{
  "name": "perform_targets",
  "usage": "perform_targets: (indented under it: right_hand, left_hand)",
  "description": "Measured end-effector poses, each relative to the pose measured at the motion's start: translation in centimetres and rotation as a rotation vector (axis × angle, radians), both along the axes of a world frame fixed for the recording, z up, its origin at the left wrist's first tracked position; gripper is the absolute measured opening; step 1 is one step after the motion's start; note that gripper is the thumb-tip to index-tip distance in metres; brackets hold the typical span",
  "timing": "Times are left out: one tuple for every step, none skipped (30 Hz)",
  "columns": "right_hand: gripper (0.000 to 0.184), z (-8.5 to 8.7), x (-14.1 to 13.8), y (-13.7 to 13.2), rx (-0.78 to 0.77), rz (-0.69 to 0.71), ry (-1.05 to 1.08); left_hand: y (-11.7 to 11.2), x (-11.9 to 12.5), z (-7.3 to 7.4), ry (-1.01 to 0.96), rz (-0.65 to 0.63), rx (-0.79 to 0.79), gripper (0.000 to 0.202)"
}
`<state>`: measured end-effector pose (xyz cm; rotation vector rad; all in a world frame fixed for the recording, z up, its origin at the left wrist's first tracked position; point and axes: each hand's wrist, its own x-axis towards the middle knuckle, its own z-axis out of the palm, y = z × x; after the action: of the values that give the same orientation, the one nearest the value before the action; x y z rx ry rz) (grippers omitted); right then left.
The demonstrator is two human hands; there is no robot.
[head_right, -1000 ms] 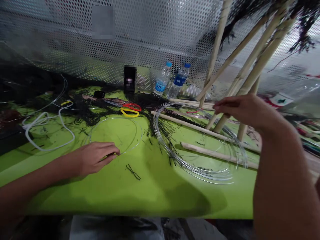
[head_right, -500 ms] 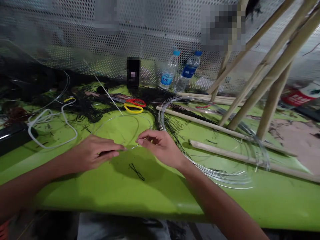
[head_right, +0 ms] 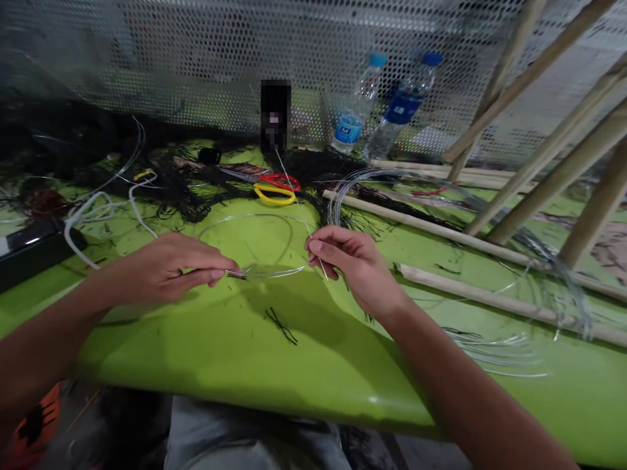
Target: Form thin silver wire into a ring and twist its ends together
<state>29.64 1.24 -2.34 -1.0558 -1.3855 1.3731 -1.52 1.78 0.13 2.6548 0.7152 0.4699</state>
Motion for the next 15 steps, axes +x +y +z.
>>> perform_targets:
  right_hand:
    - [0.014,-0.1,0.0,0.0,0.003,0.001,0.006]
    - [0.013,-0.2,0.0,0.0,0.005,-0.002,0.018]
    - [0.012,-0.3,0.1,0.1,0.005,-0.010,0.036]
    - [0.011,-0.4,0.1,0.2,0.002,-0.020,0.059]
    - [0.010,-0.5,0.2,0.3,-0.003,-0.032,0.083]
    - [0.010,-0.6,0.3,0.5,-0.011,-0.042,0.105]
    - [0.010,-0.7,0.4,0.6,-0.022,-0.052,0.123]
    - [0.010,-0.7,0.5,0.7,-0.033,-0.062,0.137]
    - [0.011,-0.7,0.6,0.8,-0.045,-0.069,0.144]
    - [0.012,-0.7,0.6,0.9,-0.056,-0.076,0.145]
    - [0.013,-0.6,0.7,0.9,-0.064,-0.080,0.142]
    - [0.014,-0.6,0.6,0.9,-0.069,-0.082,0.140]
    - [0.015,-0.5,0.5,0.8,-0.070,-0.081,0.138]
    - [0.015,-0.5,0.4,0.7,-0.070,-0.078,0.136]
    - [0.014,-0.4,0.1,0.5,-0.067,-0.075,0.134]
  left_hand:
    - [-0.2,0.0,0.1,0.003,0.008,0.015,0.027]
    - [-0.3,0.0,0.1,0.009,0.016,0.032,0.026]
    - [-0.4,0.0,0.1,0.014,0.020,0.054,0.025]
    - [-0.3,0.0,0.1,0.019,0.026,0.077,0.026]
    - [-0.2,-0.2,0.1,0.023,0.040,0.098,0.028]
    - [0.1,-0.3,0.1,0.025,0.060,0.117,0.029]
    - [0.3,-0.4,0.0,0.026,0.077,0.129,0.029]
    - [0.5,-0.6,-0.1,0.027,0.089,0.135,0.027]
    - [0.7,-0.7,-0.1,0.019,0.091,0.139,0.025]
    - [0.8,-0.8,-0.2,0.005,0.079,0.141,0.023]
    - [0.8,-0.8,-0.2,-0.016,0.060,0.144,0.020]
    - [0.8,-0.7,-0.2,-0.040,0.042,0.147,0.019]
    - [0.6,-0.6,-0.2,-0.065,0.032,0.153,0.019]
    - [0.3,-0.4,-0.2,-0.090,0.028,0.168,0.019]
    - [0.1,-0.2,-0.2,-0.105,0.025,0.194,0.020]
